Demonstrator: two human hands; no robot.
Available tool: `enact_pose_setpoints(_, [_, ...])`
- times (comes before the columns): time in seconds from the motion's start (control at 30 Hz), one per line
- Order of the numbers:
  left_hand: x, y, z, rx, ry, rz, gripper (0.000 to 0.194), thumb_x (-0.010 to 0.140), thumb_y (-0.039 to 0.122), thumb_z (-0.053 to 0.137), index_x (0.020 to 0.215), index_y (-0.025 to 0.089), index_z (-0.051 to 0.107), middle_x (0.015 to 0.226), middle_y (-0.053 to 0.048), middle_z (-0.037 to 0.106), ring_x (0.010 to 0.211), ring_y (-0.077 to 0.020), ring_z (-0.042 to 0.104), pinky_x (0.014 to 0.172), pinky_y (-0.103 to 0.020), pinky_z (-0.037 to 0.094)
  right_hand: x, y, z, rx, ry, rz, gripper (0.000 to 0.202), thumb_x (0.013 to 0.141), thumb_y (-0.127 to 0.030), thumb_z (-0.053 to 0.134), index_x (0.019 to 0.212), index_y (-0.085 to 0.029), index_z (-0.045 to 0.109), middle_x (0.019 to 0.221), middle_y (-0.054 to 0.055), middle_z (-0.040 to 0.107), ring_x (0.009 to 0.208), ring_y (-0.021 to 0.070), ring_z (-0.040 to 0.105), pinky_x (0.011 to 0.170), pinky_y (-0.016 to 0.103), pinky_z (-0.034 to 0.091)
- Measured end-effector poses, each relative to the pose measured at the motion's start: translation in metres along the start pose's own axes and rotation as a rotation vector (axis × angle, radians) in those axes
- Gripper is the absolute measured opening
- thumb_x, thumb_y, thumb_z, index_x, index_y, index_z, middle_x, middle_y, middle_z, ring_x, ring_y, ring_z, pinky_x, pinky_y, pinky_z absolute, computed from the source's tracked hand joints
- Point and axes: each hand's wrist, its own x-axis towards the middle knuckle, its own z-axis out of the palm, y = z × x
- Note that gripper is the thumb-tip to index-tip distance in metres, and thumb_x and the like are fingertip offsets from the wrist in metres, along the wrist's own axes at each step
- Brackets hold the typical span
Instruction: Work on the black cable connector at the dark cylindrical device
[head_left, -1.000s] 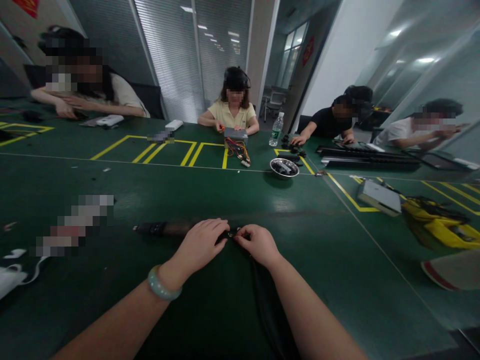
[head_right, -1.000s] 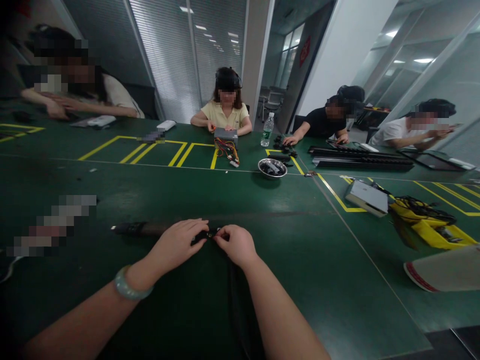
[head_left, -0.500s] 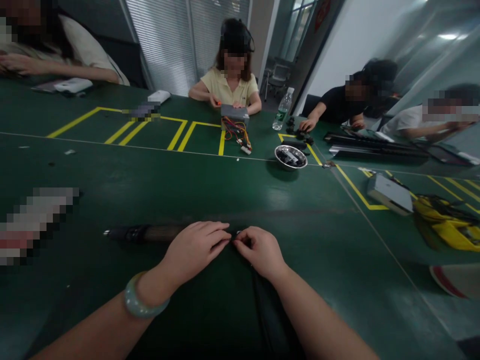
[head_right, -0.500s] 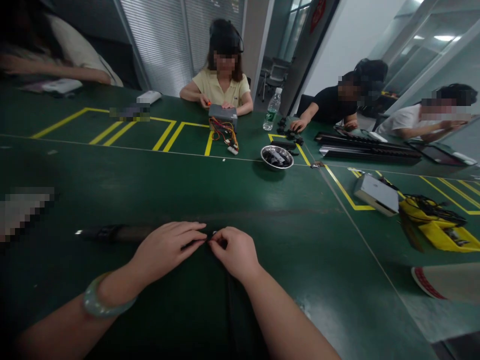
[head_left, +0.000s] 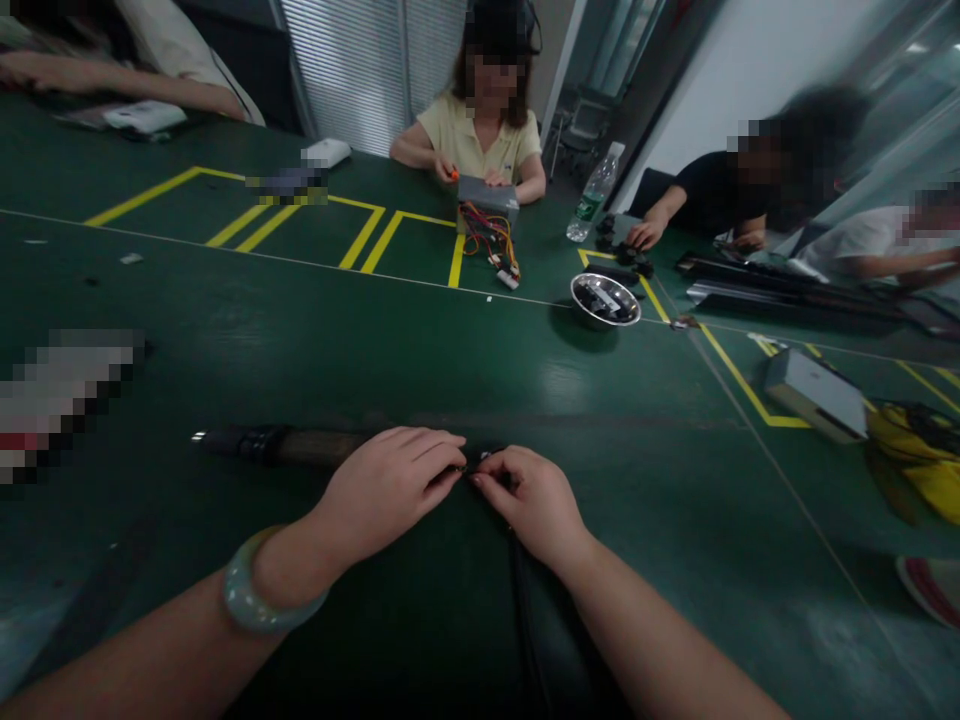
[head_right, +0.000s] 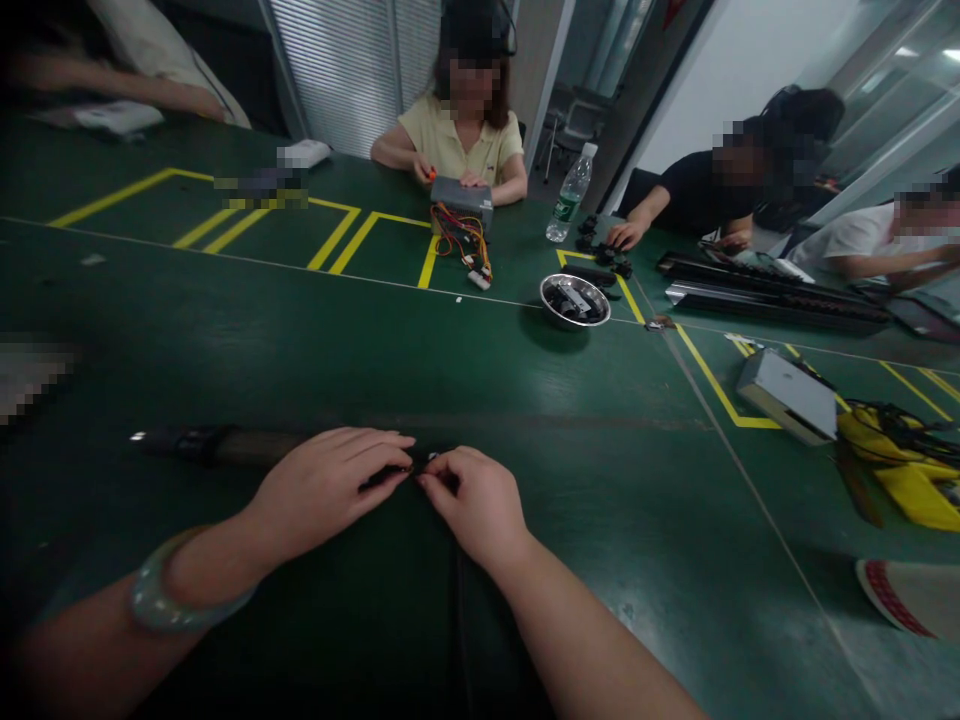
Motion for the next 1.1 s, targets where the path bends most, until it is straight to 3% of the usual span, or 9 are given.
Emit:
enact_pose_setpoints(0.5, [-0.0006,0.0031,-0.0014,-0.007,0.064,0.019,0.015,0.091,0.026,0.056,0.102,0.025,0.066,0.112,-0.002,0.07,0.106,-0.0226,0.065,0.092,-0.039,0.049,-0.0003,-0.0004,0.0016,-0.027,0.022,-0.01,0.005,0.087,-0.026,0.066,0.085,-0.024,0.071,0.085,0.0,0.07,0.08,0.0162,0.064,0.071,0.026,0.045])
enact_pose_setpoints(1.1, [-0.0024,0.0047,-0.0033,0.019,0.056,0.035,0.016,0.089,0.022,0.058,0.103,0.026,0.065,0.123,-0.002,0.065,0.108,-0.0234,0.063,0.091,-0.041,0.049,-0.0008,0.0004,0.0038,-0.006,0.038,-0.03,0.004,0.085,-0.026,0.067,0.084,-0.024,0.07,0.082,0.0,0.069,0.076,0.0161,0.063,0.069,0.026,0.045])
